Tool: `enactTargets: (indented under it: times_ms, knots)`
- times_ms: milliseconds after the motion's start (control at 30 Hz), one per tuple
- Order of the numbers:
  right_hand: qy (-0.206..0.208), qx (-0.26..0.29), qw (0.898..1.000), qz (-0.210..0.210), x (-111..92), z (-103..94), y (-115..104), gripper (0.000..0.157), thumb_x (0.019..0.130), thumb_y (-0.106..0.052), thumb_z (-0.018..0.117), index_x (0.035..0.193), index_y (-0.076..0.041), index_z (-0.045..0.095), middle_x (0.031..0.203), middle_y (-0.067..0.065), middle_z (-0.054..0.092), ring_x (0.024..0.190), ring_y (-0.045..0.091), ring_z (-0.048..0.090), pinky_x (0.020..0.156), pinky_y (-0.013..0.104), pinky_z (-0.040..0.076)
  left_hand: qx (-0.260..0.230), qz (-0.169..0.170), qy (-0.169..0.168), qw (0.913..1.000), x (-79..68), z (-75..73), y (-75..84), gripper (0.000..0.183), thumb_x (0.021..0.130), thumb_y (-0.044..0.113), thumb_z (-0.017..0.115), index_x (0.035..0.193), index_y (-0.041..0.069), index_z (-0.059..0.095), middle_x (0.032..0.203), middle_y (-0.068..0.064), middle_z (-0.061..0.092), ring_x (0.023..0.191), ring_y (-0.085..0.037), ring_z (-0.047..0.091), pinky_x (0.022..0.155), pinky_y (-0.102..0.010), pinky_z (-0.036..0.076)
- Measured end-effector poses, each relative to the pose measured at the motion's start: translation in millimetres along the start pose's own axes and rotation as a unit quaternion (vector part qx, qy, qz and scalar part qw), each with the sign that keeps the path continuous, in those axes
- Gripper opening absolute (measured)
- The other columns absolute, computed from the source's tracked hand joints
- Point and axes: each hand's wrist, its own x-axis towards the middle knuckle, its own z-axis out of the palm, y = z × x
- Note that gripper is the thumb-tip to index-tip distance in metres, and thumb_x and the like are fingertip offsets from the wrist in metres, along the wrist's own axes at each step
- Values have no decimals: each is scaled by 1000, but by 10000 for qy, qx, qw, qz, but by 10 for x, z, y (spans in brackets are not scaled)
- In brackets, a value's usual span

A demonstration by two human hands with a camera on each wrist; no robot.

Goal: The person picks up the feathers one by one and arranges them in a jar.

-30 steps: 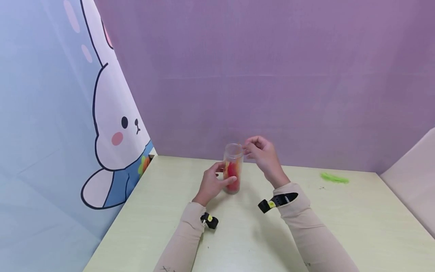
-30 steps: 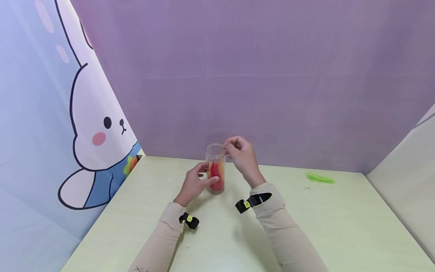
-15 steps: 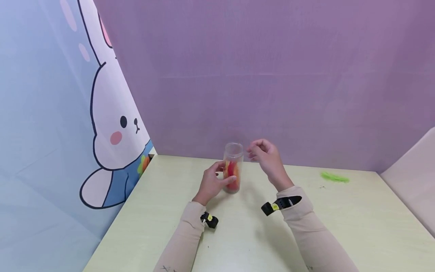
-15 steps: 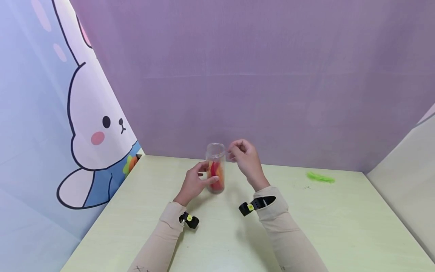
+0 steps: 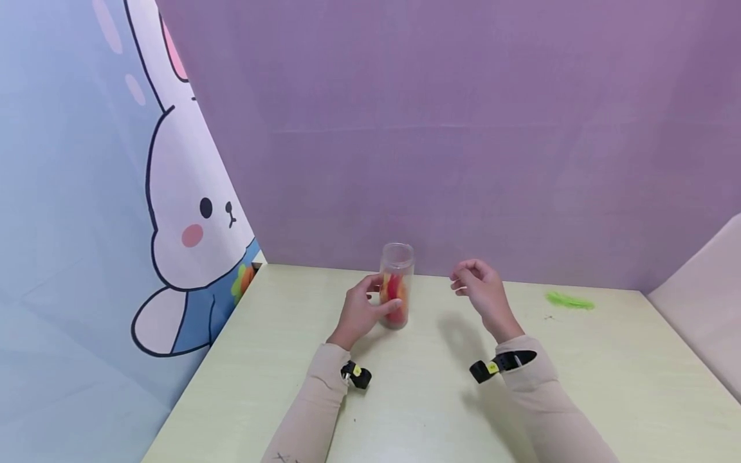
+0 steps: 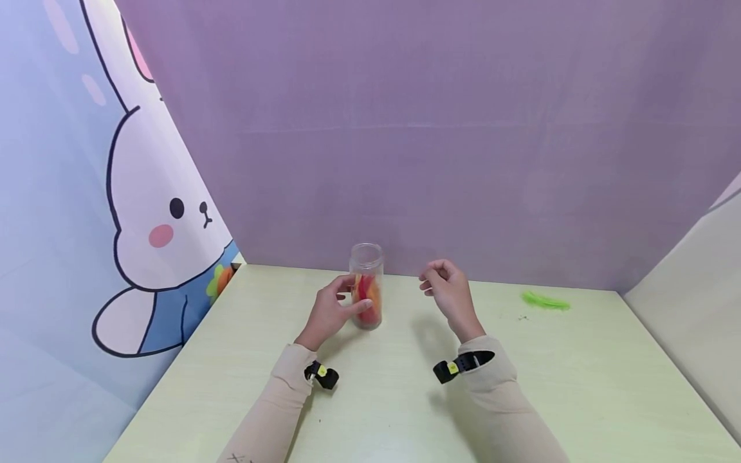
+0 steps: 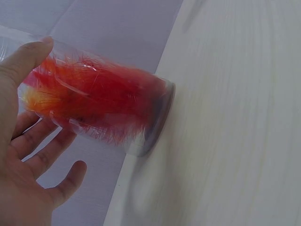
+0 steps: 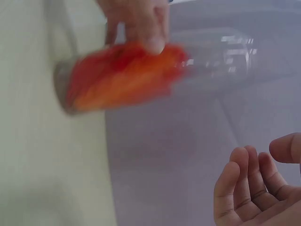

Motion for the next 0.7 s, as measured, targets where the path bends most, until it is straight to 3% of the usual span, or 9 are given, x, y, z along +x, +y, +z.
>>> enactTargets:
  times_ms: [367,700]
  knots:
    - [445,-279,9982,302,-55,-526,424,24,106,-22,53,118,-1,57,95,-3,69,81,5,67,76,22,60,-29,-12,19,10000,-9,11,15,61,81,38,88,133,17,64,126,-2,70,114,-25,64,99,-49,50]
    - [851,-339,9940,598,-69,-1068,806,31,107,-22,49,124,4,53,86,-17,65,80,1,67,75,20,59,-7,22,12,10000,4,22,0,60,80,37,88,132,17,64,125,-1,70,114,-23,64,99,-49,49]
